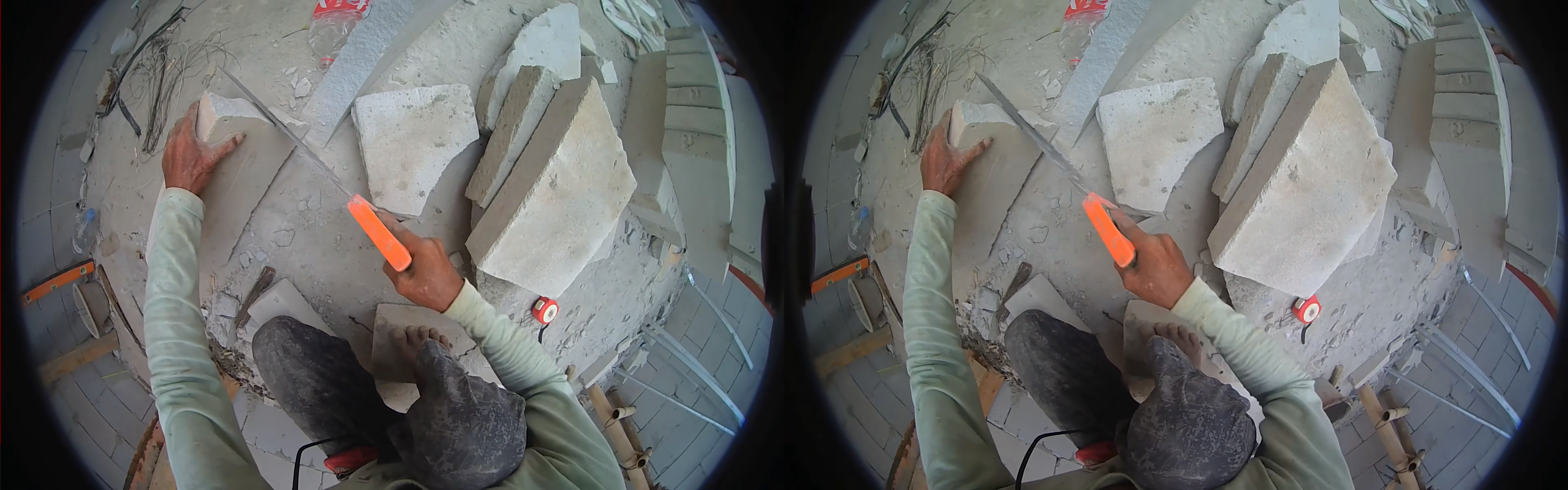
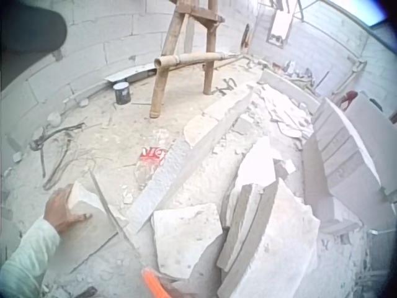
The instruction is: The person saws a stone block using a handsaw, then uses a tape measure to check the dimensions of the block.
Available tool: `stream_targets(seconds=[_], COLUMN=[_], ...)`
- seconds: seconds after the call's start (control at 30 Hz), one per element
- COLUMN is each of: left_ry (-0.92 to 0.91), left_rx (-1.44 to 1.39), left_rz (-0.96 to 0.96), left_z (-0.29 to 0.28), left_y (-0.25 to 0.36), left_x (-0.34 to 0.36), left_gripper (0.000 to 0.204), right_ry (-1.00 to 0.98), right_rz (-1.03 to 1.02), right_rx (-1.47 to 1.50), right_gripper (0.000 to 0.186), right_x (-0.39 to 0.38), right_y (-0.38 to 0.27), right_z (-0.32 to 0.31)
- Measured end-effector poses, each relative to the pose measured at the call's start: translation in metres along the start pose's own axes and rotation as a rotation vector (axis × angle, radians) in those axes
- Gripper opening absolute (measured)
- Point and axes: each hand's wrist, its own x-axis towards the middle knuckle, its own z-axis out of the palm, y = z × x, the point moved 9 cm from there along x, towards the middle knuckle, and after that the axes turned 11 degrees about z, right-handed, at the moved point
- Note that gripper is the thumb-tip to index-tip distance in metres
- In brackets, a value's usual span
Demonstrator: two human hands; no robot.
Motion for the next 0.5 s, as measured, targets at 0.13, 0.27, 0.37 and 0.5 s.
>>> stream_targets(seconds=[0.13, 0.27, 0.37, 0.5], left_ry=[-0.032, 0.021, 0.015, 0.06], left_rx=[-0.078, -0.087, -0.054, -0.037], left_rz=[0.013, 0.019, 0.05, 0.072], left_z=[-0.003, 0.005, 0.003, -0.01], left_y=[-0.001, 0.017, 0.015, 0.005], left_x=[0.007, 0.005, -0.005, 0.001], left_gripper=[0.098, 0.097, 0.096, 0.095], right_ry=[0.023, -0.028, 0.032, 0.076], right_rz=[-0.039, 0.016, -0.013, -0.085], right_rx=[0.054, -0.045, 0.0, 0.061], right_gripper=[0.067, 0.067, 0.063, 0.063], right_x=[-0.088, 0.023, 0.009, -0.098], right_y=[0.016, -0.005, 0.002, 0.019], right_z=[-0.034, -0.012, -0.005, -0.041])
